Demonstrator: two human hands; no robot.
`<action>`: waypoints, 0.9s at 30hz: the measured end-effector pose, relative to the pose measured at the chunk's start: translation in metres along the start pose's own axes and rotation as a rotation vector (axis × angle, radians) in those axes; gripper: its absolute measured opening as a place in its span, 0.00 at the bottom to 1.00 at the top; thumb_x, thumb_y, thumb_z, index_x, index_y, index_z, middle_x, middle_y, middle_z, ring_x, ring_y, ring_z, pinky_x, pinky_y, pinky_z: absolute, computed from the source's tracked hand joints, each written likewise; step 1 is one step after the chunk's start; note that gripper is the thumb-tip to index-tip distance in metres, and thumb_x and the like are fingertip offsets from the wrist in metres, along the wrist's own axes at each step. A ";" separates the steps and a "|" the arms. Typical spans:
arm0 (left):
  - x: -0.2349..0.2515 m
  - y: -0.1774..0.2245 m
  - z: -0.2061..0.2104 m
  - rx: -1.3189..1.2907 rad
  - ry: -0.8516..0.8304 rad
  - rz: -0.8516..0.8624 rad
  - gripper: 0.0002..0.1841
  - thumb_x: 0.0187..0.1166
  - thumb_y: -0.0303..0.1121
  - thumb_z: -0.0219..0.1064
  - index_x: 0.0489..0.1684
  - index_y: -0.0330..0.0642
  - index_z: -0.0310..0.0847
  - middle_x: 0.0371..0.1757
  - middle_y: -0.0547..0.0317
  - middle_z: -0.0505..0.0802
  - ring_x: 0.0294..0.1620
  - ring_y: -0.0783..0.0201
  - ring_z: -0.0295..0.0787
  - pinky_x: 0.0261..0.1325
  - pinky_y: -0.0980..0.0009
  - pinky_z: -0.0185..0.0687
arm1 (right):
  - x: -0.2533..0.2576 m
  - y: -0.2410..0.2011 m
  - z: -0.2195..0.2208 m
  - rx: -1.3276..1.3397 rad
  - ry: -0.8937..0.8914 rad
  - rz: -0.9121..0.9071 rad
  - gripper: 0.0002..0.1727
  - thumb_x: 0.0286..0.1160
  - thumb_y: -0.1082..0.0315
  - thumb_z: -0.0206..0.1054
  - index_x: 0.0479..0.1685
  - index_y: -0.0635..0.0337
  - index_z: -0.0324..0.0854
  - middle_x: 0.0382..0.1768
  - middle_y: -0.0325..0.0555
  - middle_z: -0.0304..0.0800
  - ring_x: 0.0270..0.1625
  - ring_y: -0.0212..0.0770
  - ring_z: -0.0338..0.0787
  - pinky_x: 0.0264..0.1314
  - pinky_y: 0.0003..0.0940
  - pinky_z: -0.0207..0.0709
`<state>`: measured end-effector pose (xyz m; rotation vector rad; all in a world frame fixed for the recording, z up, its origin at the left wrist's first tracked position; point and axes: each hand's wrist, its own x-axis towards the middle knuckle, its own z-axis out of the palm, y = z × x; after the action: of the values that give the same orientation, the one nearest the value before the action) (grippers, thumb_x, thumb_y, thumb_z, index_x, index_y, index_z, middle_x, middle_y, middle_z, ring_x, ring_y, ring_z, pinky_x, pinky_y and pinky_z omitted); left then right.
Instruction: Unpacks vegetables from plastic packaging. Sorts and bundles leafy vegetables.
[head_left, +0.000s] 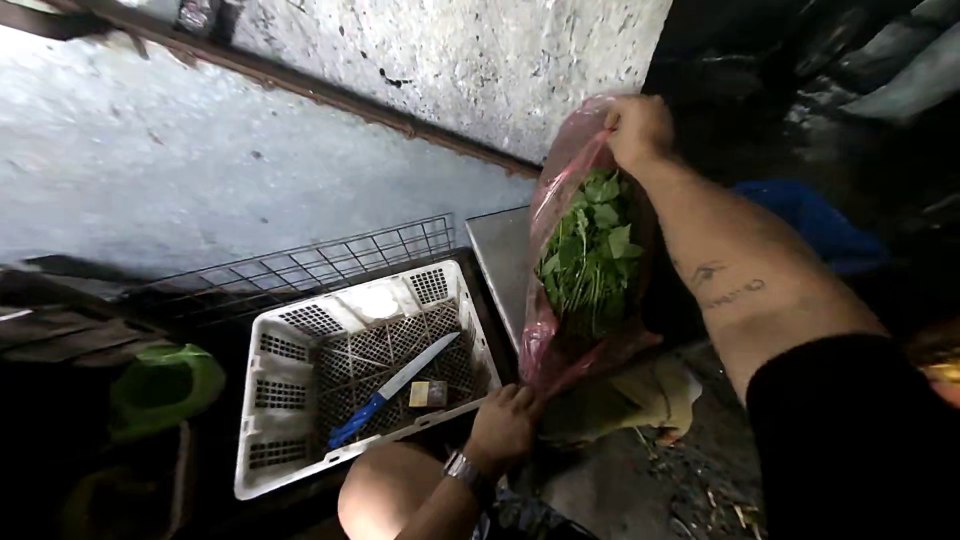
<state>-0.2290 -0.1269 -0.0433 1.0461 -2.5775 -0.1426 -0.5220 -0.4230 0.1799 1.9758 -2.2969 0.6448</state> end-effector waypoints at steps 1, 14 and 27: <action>0.005 -0.001 -0.001 -0.063 -0.131 -0.044 0.09 0.80 0.33 0.66 0.49 0.46 0.92 0.49 0.52 0.95 0.53 0.49 0.93 0.54 0.51 0.89 | 0.000 0.000 0.004 -0.011 -0.017 0.018 0.15 0.73 0.67 0.73 0.58 0.57 0.87 0.63 0.63 0.88 0.68 0.68 0.85 0.65 0.74 0.77; -0.068 -0.011 -0.035 -0.381 0.241 -0.433 0.32 0.79 0.42 0.72 0.82 0.39 0.71 0.43 0.56 0.93 0.35 0.66 0.90 0.41 0.63 0.92 | -0.269 0.009 0.017 0.293 -0.296 0.354 0.44 0.80 0.48 0.71 0.90 0.60 0.57 0.59 0.66 0.88 0.59 0.66 0.89 0.64 0.68 0.80; -0.135 -0.009 -0.033 -0.388 0.514 -0.509 0.30 0.81 0.43 0.69 0.77 0.33 0.73 0.52 0.50 0.91 0.45 0.68 0.90 0.51 0.70 0.91 | -0.278 -0.054 0.063 0.300 -0.259 0.485 0.57 0.75 0.47 0.75 0.97 0.48 0.37 0.86 0.72 0.59 0.76 0.72 0.77 0.72 0.69 0.75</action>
<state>-0.1216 -0.0392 -0.0527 1.3451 -1.7084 -0.4193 -0.4041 -0.1894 0.0545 1.6851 -3.0423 0.8483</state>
